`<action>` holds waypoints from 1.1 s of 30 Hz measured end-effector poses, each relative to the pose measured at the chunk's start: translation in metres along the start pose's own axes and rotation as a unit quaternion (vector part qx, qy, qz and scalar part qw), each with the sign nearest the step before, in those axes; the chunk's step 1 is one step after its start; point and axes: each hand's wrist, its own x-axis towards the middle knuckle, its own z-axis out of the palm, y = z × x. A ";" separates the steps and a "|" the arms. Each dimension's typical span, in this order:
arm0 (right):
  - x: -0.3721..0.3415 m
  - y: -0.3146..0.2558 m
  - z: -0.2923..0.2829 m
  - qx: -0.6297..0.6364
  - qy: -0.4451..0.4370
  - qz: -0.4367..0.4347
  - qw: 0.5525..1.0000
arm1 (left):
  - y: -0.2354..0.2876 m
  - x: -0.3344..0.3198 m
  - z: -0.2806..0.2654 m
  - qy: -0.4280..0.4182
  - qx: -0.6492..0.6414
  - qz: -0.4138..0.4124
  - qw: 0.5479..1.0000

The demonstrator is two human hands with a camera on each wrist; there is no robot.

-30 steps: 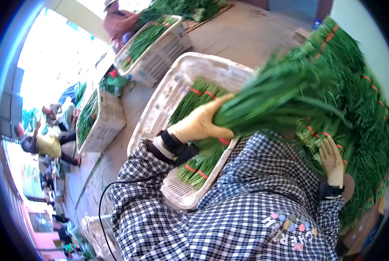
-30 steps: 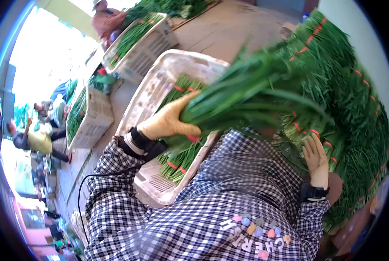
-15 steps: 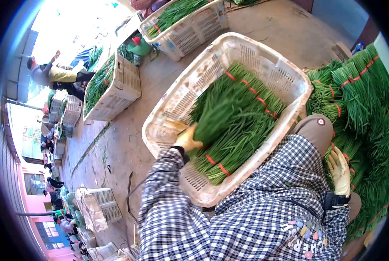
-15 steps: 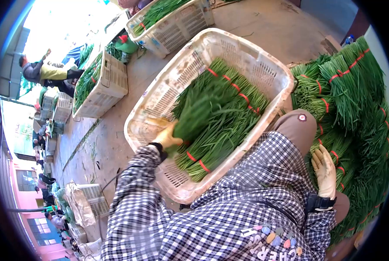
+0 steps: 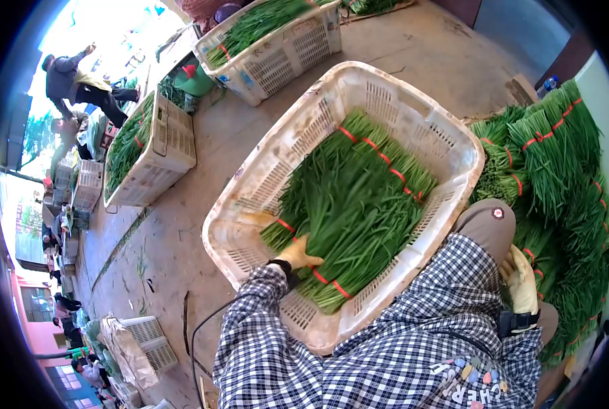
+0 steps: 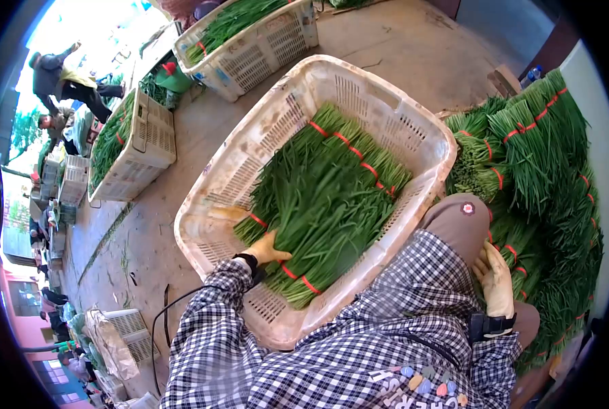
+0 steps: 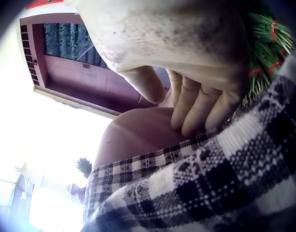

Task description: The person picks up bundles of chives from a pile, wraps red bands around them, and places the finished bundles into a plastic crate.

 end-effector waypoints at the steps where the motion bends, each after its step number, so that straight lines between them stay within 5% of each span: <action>1: -0.001 0.001 0.002 0.000 0.016 0.000 1.000 | 0.003 -0.001 0.005 -0.002 0.030 -0.008 1.000; 7: 0.006 0.028 -0.020 0.035 0.020 -0.027 0.999 | -0.025 0.023 0.013 -0.007 0.082 -0.048 0.995; 11: 0.012 0.026 -0.017 0.033 0.037 -0.002 0.999 | -0.002 0.026 -0.003 -0.017 0.292 -0.103 0.951; 15: 0.025 0.047 -0.037 0.028 0.077 0.023 0.996 | 0.040 0.041 -0.025 0.165 0.154 -0.062 0.972; 19: 0.050 0.061 -0.052 0.062 0.066 0.050 0.995 | 0.074 0.083 -0.024 0.342 0.195 0.098 0.914; 21: 0.047 0.055 -0.044 0.071 0.063 0.057 0.994 | 0.086 0.118 -0.002 0.310 0.229 0.098 0.917; 23: 0.044 0.042 -0.033 -0.007 0.112 0.067 0.991 | 0.104 0.136 0.022 0.192 0.318 0.018 0.928; 27: 0.041 0.050 -0.035 0.041 0.086 0.037 0.995 | 0.115 0.144 0.019 0.146 0.315 -0.039 0.937; 29: 0.033 0.034 -0.023 0.074 0.049 0.054 0.995 | 0.107 0.145 0.023 0.221 0.327 0.002 0.919; 33: 0.001 -0.029 0.005 0.033 0.003 0.013 0.999 | 0.175 0.121 0.008 0.259 0.390 0.008 0.884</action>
